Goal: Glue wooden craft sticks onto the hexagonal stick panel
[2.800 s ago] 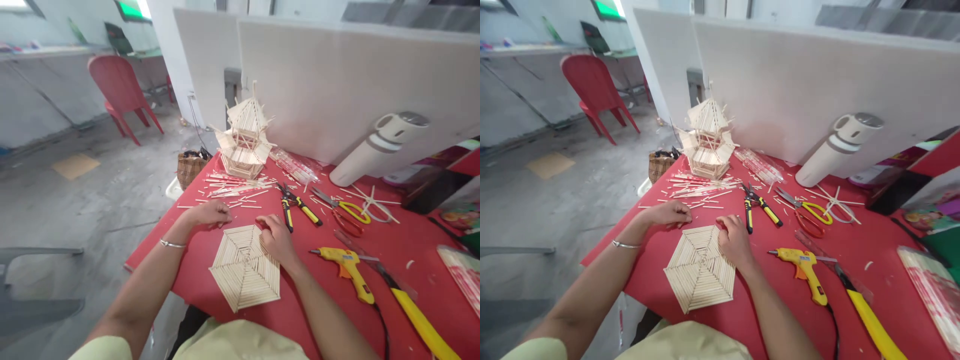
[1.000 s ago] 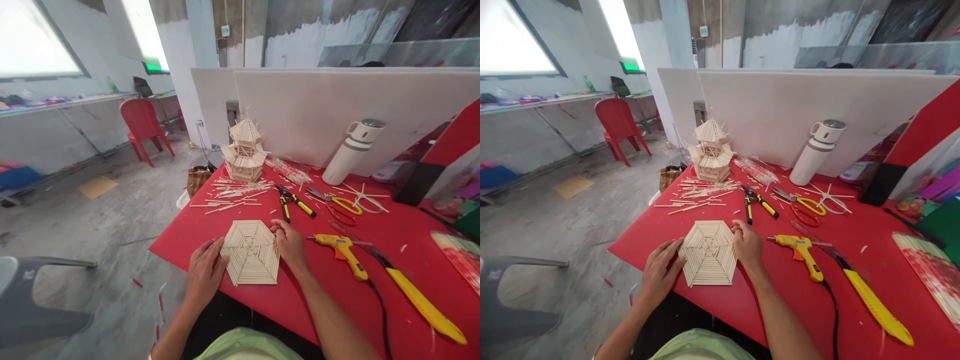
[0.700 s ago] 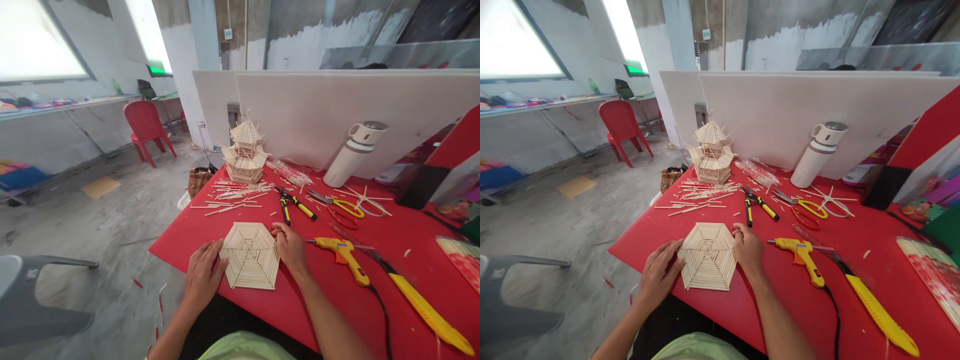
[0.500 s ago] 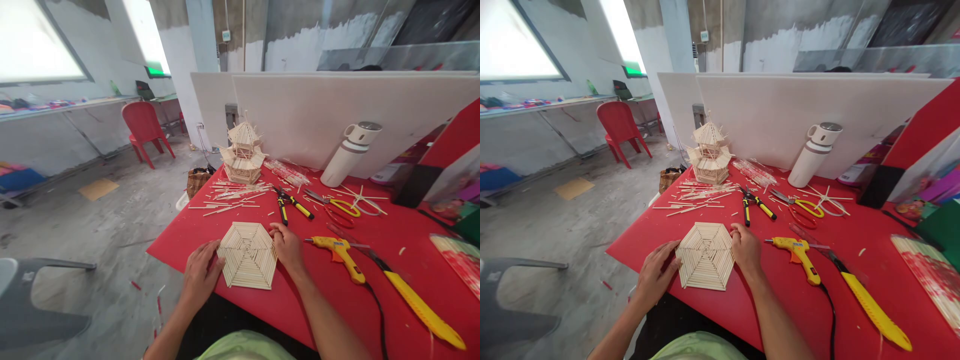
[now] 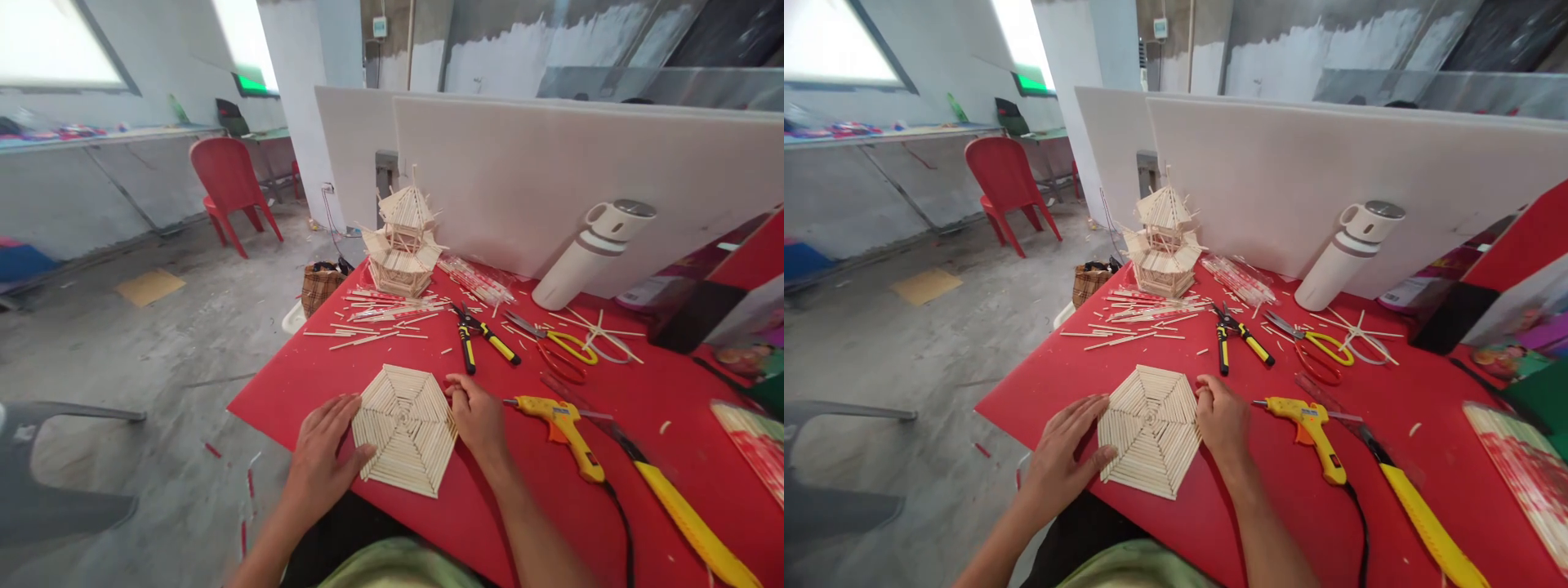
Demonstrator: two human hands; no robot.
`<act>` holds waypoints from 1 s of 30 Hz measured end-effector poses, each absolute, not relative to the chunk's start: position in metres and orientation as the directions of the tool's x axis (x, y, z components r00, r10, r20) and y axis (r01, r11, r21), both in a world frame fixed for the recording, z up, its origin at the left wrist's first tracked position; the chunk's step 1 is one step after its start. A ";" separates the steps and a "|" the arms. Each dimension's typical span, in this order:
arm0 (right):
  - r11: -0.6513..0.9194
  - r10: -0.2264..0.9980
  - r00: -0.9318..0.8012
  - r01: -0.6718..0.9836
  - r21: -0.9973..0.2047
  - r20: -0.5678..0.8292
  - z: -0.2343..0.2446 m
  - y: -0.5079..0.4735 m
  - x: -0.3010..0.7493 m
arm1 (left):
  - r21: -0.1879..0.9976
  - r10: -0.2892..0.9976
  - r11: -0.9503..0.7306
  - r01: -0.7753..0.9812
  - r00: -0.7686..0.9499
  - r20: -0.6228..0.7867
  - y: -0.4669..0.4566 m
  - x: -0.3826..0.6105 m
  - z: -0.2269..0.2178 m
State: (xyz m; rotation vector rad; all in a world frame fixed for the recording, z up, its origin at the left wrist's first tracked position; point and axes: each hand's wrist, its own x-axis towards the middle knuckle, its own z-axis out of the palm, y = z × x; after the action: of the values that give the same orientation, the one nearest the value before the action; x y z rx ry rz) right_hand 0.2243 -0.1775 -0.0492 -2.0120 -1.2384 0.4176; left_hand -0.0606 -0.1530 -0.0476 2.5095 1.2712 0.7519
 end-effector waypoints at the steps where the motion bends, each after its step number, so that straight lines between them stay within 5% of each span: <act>1: -0.278 0.870 0.484 0.640 -0.716 0.096 -0.049 -0.178 0.224 | 0.414 0.803 -0.596 0.689 0.496 0.330 -0.152 -0.059 -0.047; 6: -0.286 0.861 0.486 0.705 -0.649 0.149 -0.046 -0.181 0.223 | 0.420 0.782 -0.623 0.660 0.542 0.308 -0.140 -0.051 -0.043; 10: -0.142 0.885 0.381 0.767 -0.626 0.267 -0.046 -0.180 0.226 | 0.487 0.836 -0.544 0.683 0.398 0.377 -0.139 -0.055 -0.037; 15: -0.004 0.937 0.216 0.791 -0.612 0.274 -0.044 -0.180 0.224 | 0.374 0.814 -0.570 0.732 0.438 0.382 -0.168 -0.066 -0.034; 23: -0.115 0.943 0.260 0.840 -0.530 0.207 -0.039 -0.192 0.216 | 0.309 0.761 -0.648 0.696 0.584 0.281 -0.172 -0.064 -0.047; 30: -0.221 0.940 0.309 0.873 -0.435 0.143 -0.033 -0.204 0.220 | 0.466 0.729 -0.648 0.603 0.667 0.152 -0.121 -0.075 -0.018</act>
State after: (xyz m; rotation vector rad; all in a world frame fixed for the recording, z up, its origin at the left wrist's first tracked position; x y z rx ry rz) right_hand 0.2197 -0.2041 -0.0325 -2.1471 -1.6095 0.2074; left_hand -0.0750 -0.1214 -0.0184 2.5062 1.0476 0.4649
